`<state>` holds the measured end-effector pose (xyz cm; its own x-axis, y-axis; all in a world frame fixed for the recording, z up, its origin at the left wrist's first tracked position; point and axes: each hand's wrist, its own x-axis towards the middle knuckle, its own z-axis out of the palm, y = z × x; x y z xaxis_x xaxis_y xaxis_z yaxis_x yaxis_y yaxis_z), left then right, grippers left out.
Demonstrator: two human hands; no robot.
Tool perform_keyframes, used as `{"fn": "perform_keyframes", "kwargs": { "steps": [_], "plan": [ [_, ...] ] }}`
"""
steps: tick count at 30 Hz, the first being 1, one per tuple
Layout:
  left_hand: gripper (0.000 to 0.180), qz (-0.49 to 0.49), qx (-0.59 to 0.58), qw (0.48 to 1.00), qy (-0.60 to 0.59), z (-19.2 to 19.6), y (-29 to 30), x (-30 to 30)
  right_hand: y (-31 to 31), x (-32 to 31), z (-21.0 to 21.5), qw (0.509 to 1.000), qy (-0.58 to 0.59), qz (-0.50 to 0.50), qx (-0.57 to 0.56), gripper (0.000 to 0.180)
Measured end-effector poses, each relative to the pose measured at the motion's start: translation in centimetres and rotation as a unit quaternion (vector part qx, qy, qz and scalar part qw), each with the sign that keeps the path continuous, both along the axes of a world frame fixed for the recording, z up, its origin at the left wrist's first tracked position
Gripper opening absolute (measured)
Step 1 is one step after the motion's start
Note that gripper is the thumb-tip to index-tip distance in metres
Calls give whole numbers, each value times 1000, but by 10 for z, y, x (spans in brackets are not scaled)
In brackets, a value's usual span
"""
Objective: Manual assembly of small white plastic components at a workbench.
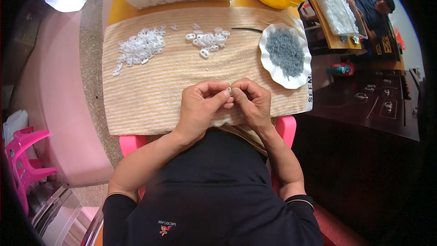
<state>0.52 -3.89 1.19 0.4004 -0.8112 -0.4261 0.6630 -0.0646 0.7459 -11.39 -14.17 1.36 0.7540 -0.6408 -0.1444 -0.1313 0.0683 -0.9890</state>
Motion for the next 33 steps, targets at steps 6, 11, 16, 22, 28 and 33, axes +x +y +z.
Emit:
{"fn": "perform_keyframes", "kwargs": {
  "steps": [6, 11, 16, 22, 28, 33],
  "plan": [
    [15, 8, -8, 1000, 13, 2, -2, 1, 0, 0, 5, 997, -20, -8, 70, 11],
    [16, 11, -23, 999, 28, -1, 0, 3, -2, -2, 7, 996, -36, -1, 81, 11],
    [17, 7, -14, 1000, 27, -1, 0, 3, -1, -1, 10, 997, -18, -6, 77, 12],
    [16, 6, -24, 1000, 15, -2, 0, 2, 0, 1, 12, 997, -21, 4, 80, 12],
    [15, 8, -21, 1000, 14, -2, -1, 2, 1, 1, 9, 998, -13, 8, 61, 13],
    [16, 8, -18, 1000, -2, -3, 0, 1, 1, 1, 7, 1000, -14, 16, 18, 13]
  ]
}}
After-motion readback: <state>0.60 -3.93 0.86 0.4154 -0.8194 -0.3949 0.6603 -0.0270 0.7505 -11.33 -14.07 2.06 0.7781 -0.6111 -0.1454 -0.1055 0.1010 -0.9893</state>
